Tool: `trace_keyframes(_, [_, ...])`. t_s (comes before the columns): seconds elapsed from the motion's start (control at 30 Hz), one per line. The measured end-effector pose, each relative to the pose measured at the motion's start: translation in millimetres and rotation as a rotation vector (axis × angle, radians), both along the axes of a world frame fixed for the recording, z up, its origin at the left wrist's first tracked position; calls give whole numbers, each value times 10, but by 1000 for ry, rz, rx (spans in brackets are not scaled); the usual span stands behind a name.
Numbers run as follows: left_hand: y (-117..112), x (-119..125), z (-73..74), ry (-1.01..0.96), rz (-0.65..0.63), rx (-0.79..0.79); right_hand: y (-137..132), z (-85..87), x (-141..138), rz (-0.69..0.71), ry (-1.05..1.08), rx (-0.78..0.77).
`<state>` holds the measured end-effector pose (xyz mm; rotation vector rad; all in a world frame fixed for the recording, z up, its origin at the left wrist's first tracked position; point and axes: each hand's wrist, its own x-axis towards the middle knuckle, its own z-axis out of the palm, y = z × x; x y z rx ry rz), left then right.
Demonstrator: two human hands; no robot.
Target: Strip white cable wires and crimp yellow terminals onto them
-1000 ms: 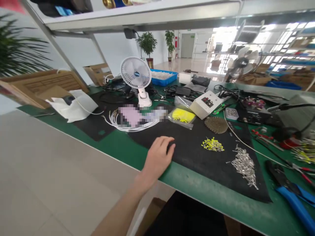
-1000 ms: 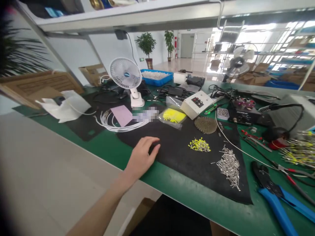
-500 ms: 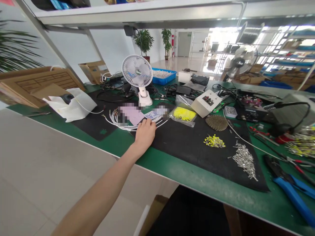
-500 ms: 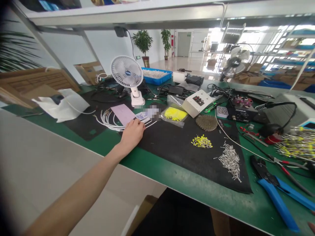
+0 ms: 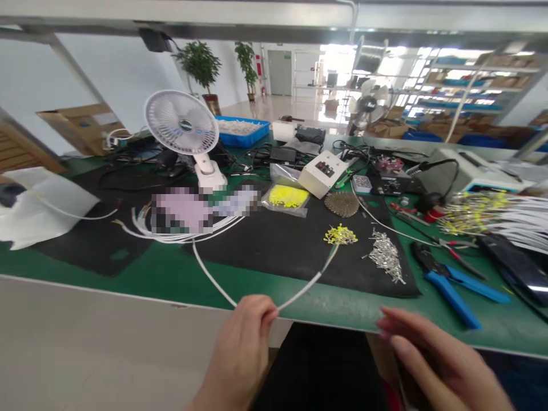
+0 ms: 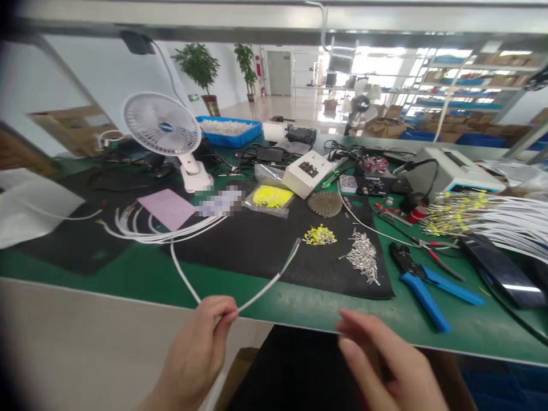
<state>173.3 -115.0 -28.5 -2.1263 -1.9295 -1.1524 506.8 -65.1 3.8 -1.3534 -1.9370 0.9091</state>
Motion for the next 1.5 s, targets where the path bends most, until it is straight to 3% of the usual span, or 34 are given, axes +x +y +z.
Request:
trace_keyframes(0.1, [-109, 388, -28, -101, -152, -14, -39, 69, -662, 36, 296, -147])
trace_keyframes(0.2, [-121, 538, 59, -164, -291, -77, -2, 146, -916, 60, 374, -238])
trace_keyframes(0.33, [-22, 630, 337, -389, -347, -250, -144, 162, -846, 86, 313, -168])
trace_keyframes(0.5, [172, 937, 617, -738, -376, -482, -335, 99, -778, 104, 312, -59])
trace_keyframes(0.63, [259, 1138, 668, -959, -362, -578, -363, 88, -714, 75, 323, -78])
trace_keyframes(0.87, [328, 1224, 698, -1382, -445, -769, -331, 112, -669, 81, 331, -47])
trace_keyframes(1.03, [359, 1275, 698, -1403, -424, -741, -349, 134, -646, 94, 286, -91])
trace_keyframes(1.13, [391, 1300, 675, -1407, -393, -654, -278, 200, -434, 169, 172, -101])
trace_keyframes(1.2, [423, 1307, 648, -1451, -347, -604, -106, 246, -157, 135, 7, -39])
trace_keyframes(1.27, [461, 1314, 613, -1481, -300, -584, 186, 272, 218, -110, -248, 119])
trace_keyframes(1.37, [512, 1353, 555, -1494, -279, -614, 768, 259, 838, -443, -456, 225])
trace_keyframes(1.5, [561, 1480, 505, -1414, -334, -657, 1481, 127, 1361, -537, -684, 203])
